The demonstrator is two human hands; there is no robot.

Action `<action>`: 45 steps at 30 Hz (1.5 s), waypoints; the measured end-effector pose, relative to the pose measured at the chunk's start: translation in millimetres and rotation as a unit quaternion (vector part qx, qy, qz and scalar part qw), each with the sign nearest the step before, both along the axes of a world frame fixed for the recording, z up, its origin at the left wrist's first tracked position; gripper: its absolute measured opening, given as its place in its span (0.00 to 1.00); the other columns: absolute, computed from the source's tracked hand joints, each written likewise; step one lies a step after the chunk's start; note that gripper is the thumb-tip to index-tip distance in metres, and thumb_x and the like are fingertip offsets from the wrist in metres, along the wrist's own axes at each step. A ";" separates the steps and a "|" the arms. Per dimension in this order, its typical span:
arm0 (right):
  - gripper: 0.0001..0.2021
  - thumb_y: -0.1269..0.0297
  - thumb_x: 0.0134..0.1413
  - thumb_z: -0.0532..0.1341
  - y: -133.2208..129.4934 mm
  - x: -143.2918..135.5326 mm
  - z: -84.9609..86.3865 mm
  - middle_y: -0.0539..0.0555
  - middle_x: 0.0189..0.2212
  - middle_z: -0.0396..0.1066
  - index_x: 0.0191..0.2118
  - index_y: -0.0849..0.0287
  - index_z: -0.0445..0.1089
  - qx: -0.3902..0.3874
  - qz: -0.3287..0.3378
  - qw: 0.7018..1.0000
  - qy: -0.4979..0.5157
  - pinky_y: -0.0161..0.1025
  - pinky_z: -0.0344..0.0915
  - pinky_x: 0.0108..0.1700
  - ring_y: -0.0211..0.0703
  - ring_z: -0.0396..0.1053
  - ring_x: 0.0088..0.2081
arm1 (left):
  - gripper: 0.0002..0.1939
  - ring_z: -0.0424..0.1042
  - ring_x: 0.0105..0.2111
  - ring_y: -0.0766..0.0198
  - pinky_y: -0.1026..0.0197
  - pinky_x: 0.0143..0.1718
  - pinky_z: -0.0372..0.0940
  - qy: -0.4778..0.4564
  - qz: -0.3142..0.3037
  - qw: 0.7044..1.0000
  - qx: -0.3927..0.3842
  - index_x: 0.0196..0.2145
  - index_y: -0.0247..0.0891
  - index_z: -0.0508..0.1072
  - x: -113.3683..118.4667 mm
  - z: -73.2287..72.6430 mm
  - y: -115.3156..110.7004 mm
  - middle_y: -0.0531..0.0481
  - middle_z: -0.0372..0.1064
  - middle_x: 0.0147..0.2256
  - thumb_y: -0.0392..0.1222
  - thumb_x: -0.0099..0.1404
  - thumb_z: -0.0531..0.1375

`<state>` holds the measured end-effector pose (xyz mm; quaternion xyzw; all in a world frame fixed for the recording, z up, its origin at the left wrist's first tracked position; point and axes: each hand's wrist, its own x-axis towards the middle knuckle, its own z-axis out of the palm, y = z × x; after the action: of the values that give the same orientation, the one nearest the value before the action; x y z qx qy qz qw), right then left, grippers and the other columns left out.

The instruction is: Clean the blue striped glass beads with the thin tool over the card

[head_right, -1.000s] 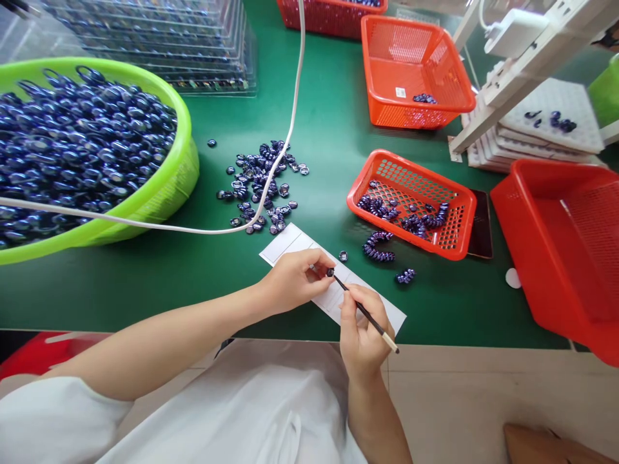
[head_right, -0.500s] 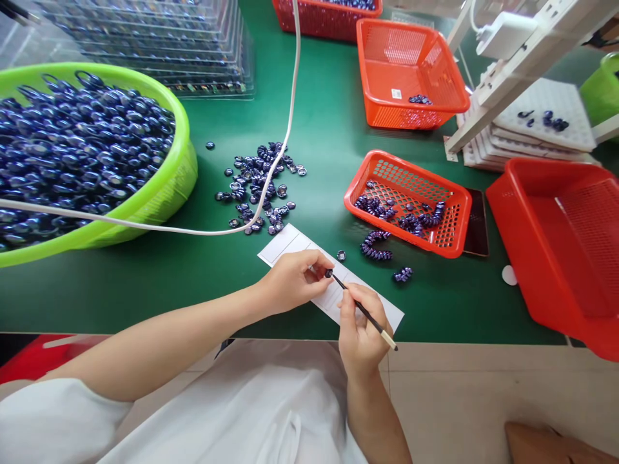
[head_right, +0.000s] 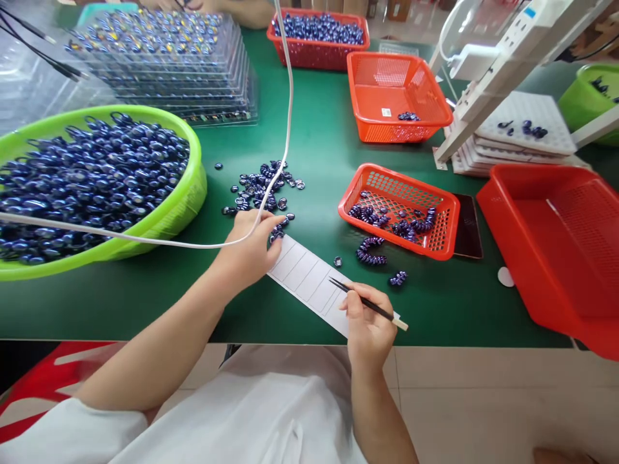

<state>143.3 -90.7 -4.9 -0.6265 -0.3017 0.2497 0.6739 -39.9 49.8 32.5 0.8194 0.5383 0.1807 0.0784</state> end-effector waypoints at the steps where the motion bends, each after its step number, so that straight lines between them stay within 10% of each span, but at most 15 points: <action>1: 0.06 0.63 0.55 0.68 2.0 3.4 0.6 0.53 0.33 0.78 0.35 0.58 0.73 -0.001 0.025 0.999 0.029 0.34 0.67 0.25 0.34 0.71 0.24 | 0.19 0.63 0.54 0.44 0.40 0.56 0.65 -0.006 -0.028 1.000 0.001 0.54 0.32 0.72 3.7 0.3 -1.8 0.36 0.67 0.52 0.32 0.65 0.57; 9: 0.07 0.62 0.54 0.69 14.4 34.8 6.4 0.51 0.27 0.77 0.34 0.57 0.74 -0.035 0.201 0.972 0.117 0.32 0.62 0.23 0.34 0.69 0.22 | 0.17 0.68 0.51 0.54 0.51 0.53 0.68 -0.037 -0.317 0.940 -0.120 0.54 0.35 0.74 55.6 -13.1 -3.1 0.41 0.70 0.53 0.31 0.69 0.57; 20: 0.09 0.58 0.53 0.68 -8.0 27.4 6.4 0.52 0.27 0.76 0.34 0.58 0.74 -0.045 0.104 0.993 0.017 0.34 0.63 0.23 0.35 0.69 0.21 | 0.09 0.72 0.35 0.61 0.62 0.35 0.65 0.038 -0.301 0.939 -0.164 0.39 0.35 0.74 74.2 -1.5 6.6 0.46 0.71 0.39 0.29 0.67 0.55; 27: 0.11 0.54 0.53 0.67 -5.1 36.3 22.0 0.49 0.24 0.73 0.36 0.57 0.75 -0.141 0.096 0.983 -0.065 0.35 0.67 0.30 0.37 0.70 0.25 | 0.13 0.70 0.36 0.61 0.61 0.36 0.66 -0.011 -0.287 0.950 -0.121 0.46 0.34 0.71 42.9 3.6 -32.5 0.44 0.69 0.41 0.28 0.68 0.50; 33: 0.13 0.51 0.51 0.68 4.9 43.5 19.4 0.48 0.22 0.73 0.34 0.56 0.73 -0.188 0.111 0.973 -0.080 0.35 0.67 0.31 0.38 0.71 0.25 | 0.19 0.65 0.35 0.57 0.57 0.36 0.65 0.039 -0.366 0.927 -0.070 0.48 0.34 0.72 32.6 -17.4 -67.6 0.41 0.66 0.39 0.26 0.61 0.53; 45: 0.12 0.53 0.51 0.69 3.2 50.3 13.4 0.49 0.24 0.72 0.32 0.57 0.73 -0.161 0.125 0.976 -0.080 0.35 0.66 0.29 0.36 0.68 0.24 | 0.19 0.64 0.36 0.56 0.55 0.39 0.65 0.038 -0.362 0.930 -0.045 0.53 0.35 0.69 33.0 -31.9 -68.0 0.41 0.67 0.40 0.30 0.65 0.53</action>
<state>193.6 -87.6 8.6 -0.7017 -0.3867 0.3266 0.5015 -7.0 -18.2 0.6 0.9605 0.2155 0.0840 0.1544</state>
